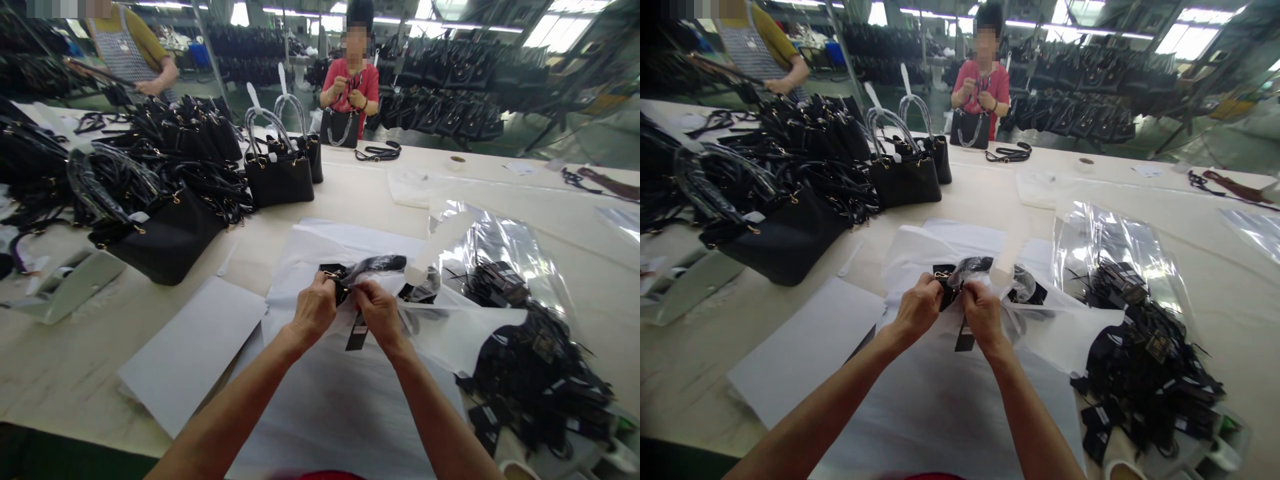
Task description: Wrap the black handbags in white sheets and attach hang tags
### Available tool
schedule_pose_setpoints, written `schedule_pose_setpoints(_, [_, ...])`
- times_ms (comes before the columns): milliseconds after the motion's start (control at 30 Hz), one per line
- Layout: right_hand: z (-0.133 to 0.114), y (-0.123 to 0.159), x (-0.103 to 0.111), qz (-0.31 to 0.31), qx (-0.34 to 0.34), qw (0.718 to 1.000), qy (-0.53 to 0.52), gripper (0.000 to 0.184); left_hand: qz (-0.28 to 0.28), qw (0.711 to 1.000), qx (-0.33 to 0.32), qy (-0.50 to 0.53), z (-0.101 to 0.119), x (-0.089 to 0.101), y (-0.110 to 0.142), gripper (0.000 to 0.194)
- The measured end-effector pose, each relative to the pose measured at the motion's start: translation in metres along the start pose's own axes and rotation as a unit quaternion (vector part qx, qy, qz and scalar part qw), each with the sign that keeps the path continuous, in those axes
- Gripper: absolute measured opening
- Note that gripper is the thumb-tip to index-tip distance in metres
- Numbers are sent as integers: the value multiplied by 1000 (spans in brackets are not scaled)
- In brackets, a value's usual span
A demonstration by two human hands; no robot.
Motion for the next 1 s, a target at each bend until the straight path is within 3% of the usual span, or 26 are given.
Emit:
schedule_pose_setpoints(67, [-9, -1, -1, 7, 42, 996, 84, 16, 42, 994, 0, 102, -2, 1, 1, 17])
schedule_pose_setpoints(133, [-15, -2, -1, 11, 67, 985, 159, 17, 51, 964, 1, 261, -5, -2, 1, 12])
schedule_pose_setpoints(233, [-19, -4, -1, -4, 96, 964, 247, 19, -30, 875, 68, 478, -8, -17, 1, 9])
schedule_pose_setpoints(300, [-19, -5, -1, -39, 116, 955, 270, 20, -86, 824, 115, 548, -7, -26, 2, 18])
schedule_pose_setpoints(333, [-19, -5, -2, -61, 125, 953, 269, 20, -98, 814, 128, 558, -7, -28, 3, 21])
schedule_pose_setpoints(400, [-18, -5, -3, -105, 139, 952, 250, 19, -86, 828, 137, 536, -9, -27, 3, 21])
schedule_pose_setpoints(533, [-16, -5, -3, -138, 140, 961, 193, 20, -1, 881, 161, 444, -19, -18, 8, 11])
schedule_pose_setpoints(633, [-16, -4, -3, -127, 136, 969, 160, 17, 45, 948, 143, 282, -24, -15, 17, 11])
schedule_pose_setpoints(700, [-15, -3, -3, -123, 129, 976, 123, 14, 40, 980, 99, 165, -22, -20, 25, 12])
schedule_pose_setpoints(833, [-4, 4, 0, -121, 71, 990, -8, 11, 0, 993, 45, 113, -19, -37, 41, 5])
schedule_pose_setpoints(1000, [21, 22, 3, -71, -44, 981, -175, 38, -27, 997, 14, 77, -21, -46, 47, 3])
Point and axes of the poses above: each hand's wrist, its own y-axis away from the middle knuckle, its own x-axis out of the back of the hand, z = x × y, the point moved 6 cm from there along -y, towards the middle knuckle, and after that the axes turned 8 degrees about z, right-handed, at the moved point
